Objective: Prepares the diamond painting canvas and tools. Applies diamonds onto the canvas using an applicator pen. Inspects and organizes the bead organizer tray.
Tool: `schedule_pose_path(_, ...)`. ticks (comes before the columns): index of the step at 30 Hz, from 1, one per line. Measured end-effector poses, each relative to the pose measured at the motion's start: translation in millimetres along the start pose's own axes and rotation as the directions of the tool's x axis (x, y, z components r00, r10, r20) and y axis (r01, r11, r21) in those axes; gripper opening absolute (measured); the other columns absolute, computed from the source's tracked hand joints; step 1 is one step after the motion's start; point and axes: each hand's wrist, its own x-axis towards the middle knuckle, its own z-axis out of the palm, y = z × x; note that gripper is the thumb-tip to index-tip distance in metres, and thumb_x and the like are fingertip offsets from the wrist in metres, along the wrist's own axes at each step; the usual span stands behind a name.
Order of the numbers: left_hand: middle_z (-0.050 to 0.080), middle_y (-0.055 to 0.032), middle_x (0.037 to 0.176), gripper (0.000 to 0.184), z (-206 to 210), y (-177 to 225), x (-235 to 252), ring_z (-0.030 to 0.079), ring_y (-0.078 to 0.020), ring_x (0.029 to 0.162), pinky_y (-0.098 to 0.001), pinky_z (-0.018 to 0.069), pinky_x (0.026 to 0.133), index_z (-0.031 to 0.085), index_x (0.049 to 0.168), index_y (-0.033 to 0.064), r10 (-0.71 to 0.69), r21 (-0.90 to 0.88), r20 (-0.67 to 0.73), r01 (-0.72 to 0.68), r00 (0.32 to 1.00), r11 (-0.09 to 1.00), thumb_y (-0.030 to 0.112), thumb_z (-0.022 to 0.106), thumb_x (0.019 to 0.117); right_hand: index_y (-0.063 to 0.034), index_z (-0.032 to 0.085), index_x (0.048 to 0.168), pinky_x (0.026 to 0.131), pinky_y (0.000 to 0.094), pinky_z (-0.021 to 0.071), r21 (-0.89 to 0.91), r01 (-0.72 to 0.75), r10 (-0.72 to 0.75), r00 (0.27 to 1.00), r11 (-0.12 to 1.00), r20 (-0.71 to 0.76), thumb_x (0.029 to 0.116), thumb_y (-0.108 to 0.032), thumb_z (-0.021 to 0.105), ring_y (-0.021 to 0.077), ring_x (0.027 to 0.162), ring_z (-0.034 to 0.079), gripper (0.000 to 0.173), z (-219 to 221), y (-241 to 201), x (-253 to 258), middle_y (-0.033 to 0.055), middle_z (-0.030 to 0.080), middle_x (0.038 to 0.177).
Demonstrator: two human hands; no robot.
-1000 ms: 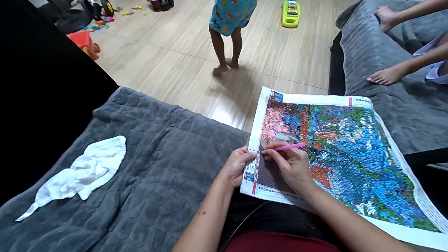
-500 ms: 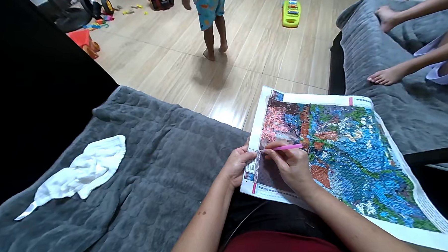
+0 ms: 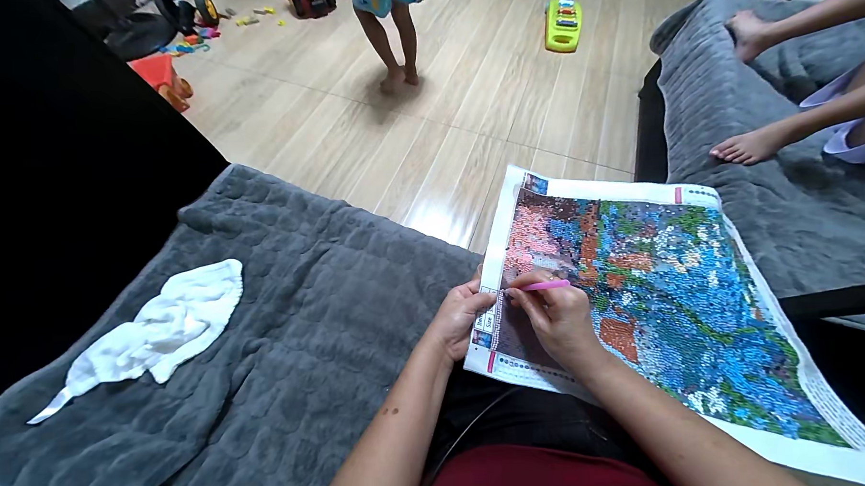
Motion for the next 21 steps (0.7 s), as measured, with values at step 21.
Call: schedule_pose_path(21, 0.074, -0.0076, 0.097, 0.026, -7, -27, -57, 0.074, -0.0148, 0.086, -0.0305, 0.0618, 0.084, 0.057, 0.114, -0.0018, -0.074, -0.051, 0.009, 0.074, 0.997, 0.996, -0.015, 0.05, 0.0926, -0.0073, 0.072, 0.096, 0.069, 0.0202, 0.0614, 0.338, -0.376, 0.353, 0.926, 0.863, 0.131, 0.0947, -0.014, 0.06, 0.0027, 0.071, 0.071, 0.014, -45, -25, -41, -0.0048, 0.073, 0.083)
